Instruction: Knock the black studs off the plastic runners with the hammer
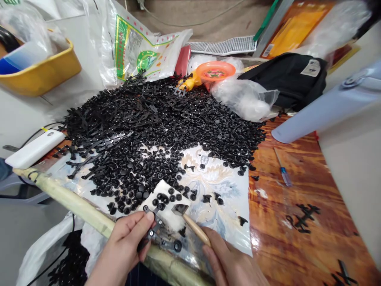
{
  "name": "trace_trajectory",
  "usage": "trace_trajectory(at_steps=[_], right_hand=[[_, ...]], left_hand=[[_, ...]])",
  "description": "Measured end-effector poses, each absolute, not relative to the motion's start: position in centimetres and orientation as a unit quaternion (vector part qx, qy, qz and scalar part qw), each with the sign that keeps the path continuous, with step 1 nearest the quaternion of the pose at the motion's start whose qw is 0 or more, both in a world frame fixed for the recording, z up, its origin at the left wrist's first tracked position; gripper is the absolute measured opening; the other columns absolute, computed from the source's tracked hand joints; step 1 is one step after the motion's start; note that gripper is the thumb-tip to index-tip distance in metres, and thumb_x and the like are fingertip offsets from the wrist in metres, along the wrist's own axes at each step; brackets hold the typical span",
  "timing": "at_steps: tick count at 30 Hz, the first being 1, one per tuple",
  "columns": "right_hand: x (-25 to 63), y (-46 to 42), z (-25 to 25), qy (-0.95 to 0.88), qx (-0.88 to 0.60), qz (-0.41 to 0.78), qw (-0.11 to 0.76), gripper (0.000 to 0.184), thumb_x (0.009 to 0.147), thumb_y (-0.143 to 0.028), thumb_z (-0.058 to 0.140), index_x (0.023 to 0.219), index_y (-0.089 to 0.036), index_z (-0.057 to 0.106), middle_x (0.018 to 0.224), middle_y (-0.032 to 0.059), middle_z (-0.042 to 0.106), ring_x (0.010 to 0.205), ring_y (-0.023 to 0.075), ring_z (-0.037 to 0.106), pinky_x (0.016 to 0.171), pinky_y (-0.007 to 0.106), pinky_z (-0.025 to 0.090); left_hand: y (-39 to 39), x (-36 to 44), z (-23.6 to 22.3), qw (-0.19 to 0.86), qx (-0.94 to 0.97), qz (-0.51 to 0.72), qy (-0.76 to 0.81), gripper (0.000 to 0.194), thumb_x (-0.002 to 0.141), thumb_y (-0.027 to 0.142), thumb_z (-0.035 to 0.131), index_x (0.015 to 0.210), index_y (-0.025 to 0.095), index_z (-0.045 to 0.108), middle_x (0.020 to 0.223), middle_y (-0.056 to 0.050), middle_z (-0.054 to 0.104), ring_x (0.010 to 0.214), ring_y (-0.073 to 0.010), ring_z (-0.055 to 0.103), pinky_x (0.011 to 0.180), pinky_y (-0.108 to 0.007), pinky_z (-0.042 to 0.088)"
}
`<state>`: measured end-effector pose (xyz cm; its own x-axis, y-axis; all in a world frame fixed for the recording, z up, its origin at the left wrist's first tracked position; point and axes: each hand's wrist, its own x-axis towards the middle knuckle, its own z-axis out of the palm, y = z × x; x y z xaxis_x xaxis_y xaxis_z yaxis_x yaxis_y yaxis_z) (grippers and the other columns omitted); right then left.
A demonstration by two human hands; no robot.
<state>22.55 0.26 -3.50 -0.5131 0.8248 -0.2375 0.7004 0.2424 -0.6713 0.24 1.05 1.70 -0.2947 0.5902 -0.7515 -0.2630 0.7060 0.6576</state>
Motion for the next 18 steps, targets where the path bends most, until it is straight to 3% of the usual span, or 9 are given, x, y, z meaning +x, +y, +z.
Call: trace_trajectory(at_steps=[6,12,18], right_hand=[[22.3,0.4,-2.8,-0.776,-0.493,0.385,0.081,0.035,0.104,-0.032,0.031,0.130,-0.023,0.052,0.091,0.0077,0.074,0.068,0.0217,0.073,0.052,0.025,0.055],[22.1,0.4,-2.4,-0.764,-0.504,0.391,0.098,0.036,0.103,-0.031,0.033,0.131,-0.022,0.053,0.095,0.0098,0.074,0.071,0.0230,0.073,0.058,0.026,0.056],[22.1,0.3,-2.6,-0.770,-0.499,0.391,0.072,0.033,0.103,-0.030,0.030,0.127,-0.023,0.052,0.093,0.0083,0.073,0.071,0.0229,0.073,0.057,0.027,0.055]], left_hand=[[1.1,0.2,1.3,0.585,0.125,0.351,0.721,0.045,0.061,0.054,0.079,0.057,0.015,0.058,0.047,0.008,0.040,0.044,-0.0031,0.026,0.043,-0.011,0.022],[1.1,0.2,1.4,0.583,0.119,0.351,0.723,0.046,0.063,0.053,0.079,0.055,0.015,0.055,0.045,0.009,0.036,0.041,-0.0018,0.027,0.043,-0.010,0.018],[1.1,0.3,1.7,0.576,0.076,0.360,0.730,0.040,0.059,0.050,0.083,0.058,0.015,0.062,0.053,0.007,0.046,0.043,-0.0009,0.032,0.044,-0.008,0.025]])
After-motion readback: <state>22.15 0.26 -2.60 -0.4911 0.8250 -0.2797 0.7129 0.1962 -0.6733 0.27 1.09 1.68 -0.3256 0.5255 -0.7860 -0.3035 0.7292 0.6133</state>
